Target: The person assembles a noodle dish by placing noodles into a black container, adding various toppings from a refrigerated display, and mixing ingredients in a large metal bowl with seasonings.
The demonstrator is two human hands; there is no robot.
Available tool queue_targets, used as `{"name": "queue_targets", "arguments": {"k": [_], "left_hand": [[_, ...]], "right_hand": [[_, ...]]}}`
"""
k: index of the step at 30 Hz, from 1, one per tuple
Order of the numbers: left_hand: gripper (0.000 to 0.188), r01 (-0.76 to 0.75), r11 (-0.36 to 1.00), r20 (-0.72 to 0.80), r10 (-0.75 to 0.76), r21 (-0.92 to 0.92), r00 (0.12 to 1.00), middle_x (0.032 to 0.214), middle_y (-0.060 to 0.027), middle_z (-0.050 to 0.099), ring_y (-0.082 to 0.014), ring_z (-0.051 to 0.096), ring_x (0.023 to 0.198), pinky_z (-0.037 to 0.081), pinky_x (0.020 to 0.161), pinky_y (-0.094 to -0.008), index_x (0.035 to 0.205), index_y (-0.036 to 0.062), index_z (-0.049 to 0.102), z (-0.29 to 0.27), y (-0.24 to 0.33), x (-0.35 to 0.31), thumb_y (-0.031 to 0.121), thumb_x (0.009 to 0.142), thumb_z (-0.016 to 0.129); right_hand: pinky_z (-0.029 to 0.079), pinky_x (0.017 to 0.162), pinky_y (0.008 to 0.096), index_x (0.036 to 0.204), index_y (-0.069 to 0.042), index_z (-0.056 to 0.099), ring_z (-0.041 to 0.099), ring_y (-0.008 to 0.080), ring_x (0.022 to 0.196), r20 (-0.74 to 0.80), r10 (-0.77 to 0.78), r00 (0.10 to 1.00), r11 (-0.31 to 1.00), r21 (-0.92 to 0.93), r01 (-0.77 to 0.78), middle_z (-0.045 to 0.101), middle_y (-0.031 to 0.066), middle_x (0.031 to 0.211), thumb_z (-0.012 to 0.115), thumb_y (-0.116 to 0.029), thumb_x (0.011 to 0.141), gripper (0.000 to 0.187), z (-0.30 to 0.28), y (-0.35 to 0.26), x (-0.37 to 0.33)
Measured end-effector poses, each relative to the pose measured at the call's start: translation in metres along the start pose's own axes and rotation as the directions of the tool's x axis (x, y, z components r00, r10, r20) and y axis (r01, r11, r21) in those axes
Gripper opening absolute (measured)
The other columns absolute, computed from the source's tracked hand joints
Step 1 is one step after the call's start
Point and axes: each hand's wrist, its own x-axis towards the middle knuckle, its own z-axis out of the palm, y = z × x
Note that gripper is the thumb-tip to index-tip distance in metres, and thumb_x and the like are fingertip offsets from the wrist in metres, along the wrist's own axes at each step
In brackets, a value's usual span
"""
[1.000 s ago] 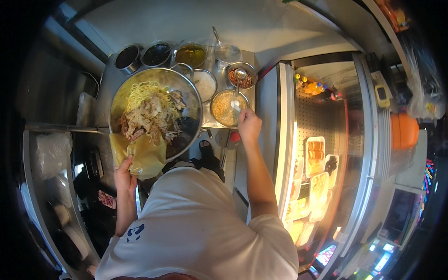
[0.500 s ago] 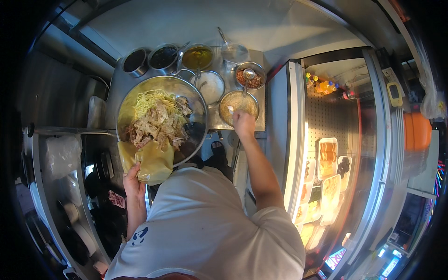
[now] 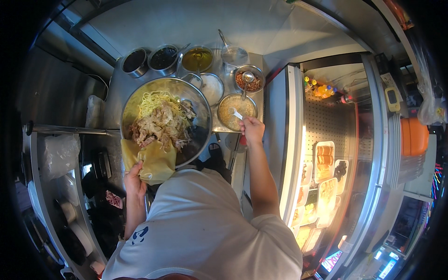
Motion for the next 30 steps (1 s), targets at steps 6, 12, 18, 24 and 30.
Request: {"name": "queue_targets", "arguments": {"k": [6,12,18,24,30], "left_hand": [[0.042,-0.002,1.0,0.008,0.002,0.022,1.0,0.114,-0.0124,0.072,-0.0258,0.072,0.099,0.059,0.09,-0.0398,0.133,-0.0002,0.061,-0.002,0.003,0.002,0.002,0.091,0.068],[0.039,0.019,0.999,0.033,-0.02,0.03,0.999,0.113,-0.0121,0.072,-0.0247,0.072,0.099,0.059,0.089,-0.0388,0.128,-0.0022,0.063,-0.001,0.009,0.001,0.001,0.089,0.069],[0.037,0.03,1.0,0.038,-0.03,-0.004,0.999,0.108,-0.0095,0.072,-0.0213,0.071,0.092,0.057,0.083,-0.0348,0.126,-0.0014,0.064,0.0,0.013,0.004,-0.001,0.089,0.068],[0.034,0.098,0.993,0.072,-0.092,-0.072,0.993,0.101,-0.008,0.073,-0.0196,0.071,0.09,0.058,0.083,-0.0341,0.122,0.0004,0.067,-0.001,0.021,0.001,-0.002,0.088,0.068],[0.033,0.068,0.995,0.001,-0.068,-0.072,0.998,0.102,-0.0091,0.074,-0.0217,0.072,0.091,0.058,0.085,-0.036,0.121,-0.0004,0.067,0.008,0.027,-0.009,0.001,0.088,0.07]], "right_hand": [[0.042,0.045,0.023,0.101,0.004,0.071,0.055,0.0087,0.054,0.019,0.0,1.0,0.992,0.127,-0.003,0.068,0.0064,0.075,0.067,-0.006,0.097,0.011,0.002,-0.009,-0.011],[0.043,0.046,0.0224,0.101,0.004,0.07,0.055,0.0085,0.054,0.018,-0.188,0.982,0.982,0.032,0.187,0.069,0.0072,0.076,0.068,-0.004,0.096,0.01,0.039,-0.065,-0.07],[0.047,0.052,0.0232,0.095,0.003,0.073,0.06,0.0091,0.057,0.17,-0.689,0.704,0.654,-0.272,0.706,0.069,0.0079,0.071,0.075,0.0,0.089,0.007,0.101,-0.091,-0.139],[0.051,0.057,0.0266,0.09,0.001,0.075,0.064,0.0106,0.059,0.15,-0.866,0.477,0.385,-0.408,0.828,0.069,0.0083,0.069,0.078,-0.003,0.087,0.006,0.117,-0.069,-0.104],[0.055,0.061,0.0314,0.091,-0.004,0.077,0.069,0.0178,0.061,0.031,-0.731,0.682,0.508,-0.642,0.574,0.073,0.0123,0.072,0.077,-0.014,0.087,0.01,0.054,-0.031,-0.046]]}}
